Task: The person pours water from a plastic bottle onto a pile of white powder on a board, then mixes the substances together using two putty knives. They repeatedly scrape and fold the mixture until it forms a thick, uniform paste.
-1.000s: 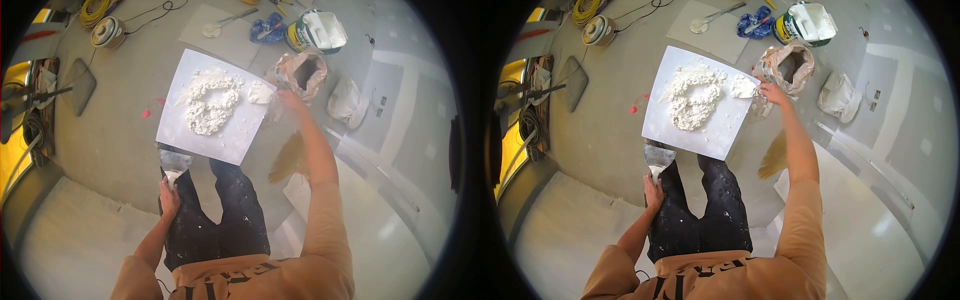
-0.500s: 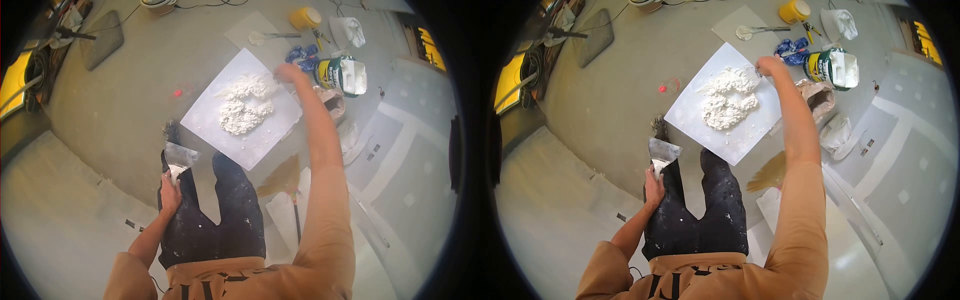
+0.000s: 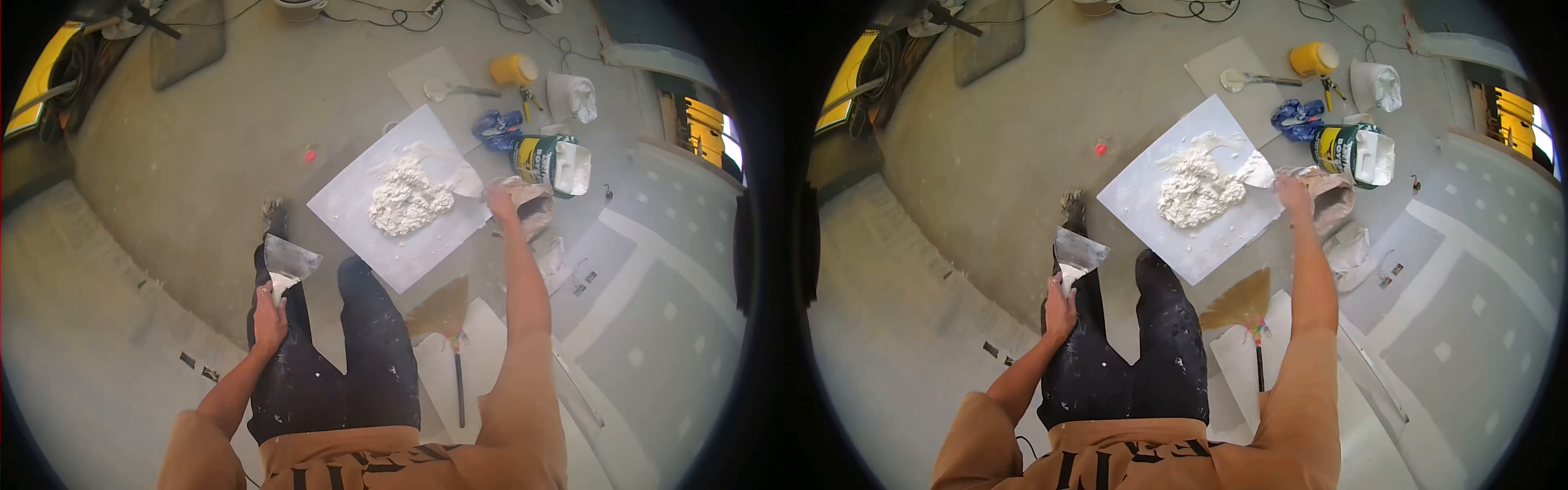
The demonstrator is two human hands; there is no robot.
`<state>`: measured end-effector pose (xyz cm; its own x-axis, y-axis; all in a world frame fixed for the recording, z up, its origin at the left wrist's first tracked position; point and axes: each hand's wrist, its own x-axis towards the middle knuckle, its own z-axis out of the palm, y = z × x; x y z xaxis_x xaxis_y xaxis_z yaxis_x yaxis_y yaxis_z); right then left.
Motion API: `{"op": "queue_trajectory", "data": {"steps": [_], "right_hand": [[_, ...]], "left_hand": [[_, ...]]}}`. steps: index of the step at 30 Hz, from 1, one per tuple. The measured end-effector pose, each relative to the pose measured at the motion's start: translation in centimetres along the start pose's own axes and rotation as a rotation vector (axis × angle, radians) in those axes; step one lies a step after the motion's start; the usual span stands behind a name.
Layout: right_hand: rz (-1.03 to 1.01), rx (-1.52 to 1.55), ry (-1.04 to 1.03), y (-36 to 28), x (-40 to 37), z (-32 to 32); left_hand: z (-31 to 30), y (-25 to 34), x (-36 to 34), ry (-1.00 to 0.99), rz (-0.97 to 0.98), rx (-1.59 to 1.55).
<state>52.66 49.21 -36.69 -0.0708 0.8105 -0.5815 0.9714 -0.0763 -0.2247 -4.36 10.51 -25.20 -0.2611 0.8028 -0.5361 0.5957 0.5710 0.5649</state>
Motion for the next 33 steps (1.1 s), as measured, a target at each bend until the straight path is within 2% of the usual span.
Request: {"op": "queue_trajectory", "data": {"steps": [1, 2, 4, 6, 8, 10, 12, 14, 16, 17, 19, 21, 23, 25, 27, 29, 30, 32, 33], "right_hand": [[-0.110, 0.125, 0.038, 2.8, 1.9, 1.8], [-0.108, 0.128, 0.030, 2.8, 3.2, 1.8], [0.041, 0.426, -0.146, 1.4, 5.3, -0.2], [0.023, 0.338, -0.162, -3.8, 6.2, -3.4], [-0.393, 0.117, -0.007, -1.6, 12.6, -1.5], [-0.296, -0.175, -0.153, -8.8, 13.8, -4.9], [-0.408, -0.457, -0.033, -16.3, 13.2, -6.7], [-0.575, -0.590, -0.105, -21.3, 15.1, -6.5], [-0.717, -0.762, -0.105, -27.2, 13.7, -6.0], [-0.722, -0.768, -0.104, -28.8, 13.3, -5.1], [-0.902, -0.908, -0.086, -31.5, 12.9, -2.9], [-0.884, -1.157, -0.083, -34.0, 10.0, -1.0], [-0.913, -1.234, -0.168, -35.4, 4.8, -0.2], [-0.992, -1.398, 0.091, -35.2, -2.6, 0.1], [-0.838, -1.374, 0.009, -34.2, -8.5, 1.0], [-0.497, -1.207, -0.028, -31.2, -11.7, 3.7], [-0.486, -1.206, -0.023, -29.1, -12.8, 4.6], [-0.429, -0.633, 0.099, -24.9, -14.6, 5.4], [-0.415, -0.624, 0.099, -23.8, -15.6, 5.6]], "left_hand": [[0.0, -0.1, -0.1, -0.002, -0.007, 0.004], [-0.1, 0.0, -0.1, 0.011, -0.001, 0.016], [-0.2, 0.1, -0.2, 0.023, 0.000, 0.030], [-0.3, 0.0, -0.3, 0.031, 0.003, -0.001], [0.1, -0.8, -0.4, 0.071, 0.041, 0.050], [0.2, -1.0, -0.6, 0.107, 0.081, 0.100], [-0.2, -0.5, -0.4, 0.082, 0.024, 0.003], [-0.3, -0.5, -0.3, 0.093, 0.026, 0.005], [-0.4, -0.3, -0.3, 0.105, 0.030, 0.004], [-0.4, -0.1, -0.3, 0.098, 0.000, -0.028], [-0.8, -0.2, -0.2, 0.100, -0.032, -0.065], [-0.6, -0.6, -0.2, 0.117, -0.016, -0.021], [-0.2, -1.1, 0.0, 0.126, -0.006, -0.023], [-0.5, -0.9, 0.1, 0.135, 0.006, -0.020], [-1.2, -0.3, 0.2, 0.075, -0.024, -0.081], [-1.0, -0.6, 0.1, 0.085, 0.023, -0.072], [-0.8, -0.7, 0.4, 0.100, 0.061, -0.063], [-0.9, -0.2, 0.9, 0.059, 0.086, -0.061], [-1.0, -0.1, 1.0, 0.015, 0.103, -0.058]]}}
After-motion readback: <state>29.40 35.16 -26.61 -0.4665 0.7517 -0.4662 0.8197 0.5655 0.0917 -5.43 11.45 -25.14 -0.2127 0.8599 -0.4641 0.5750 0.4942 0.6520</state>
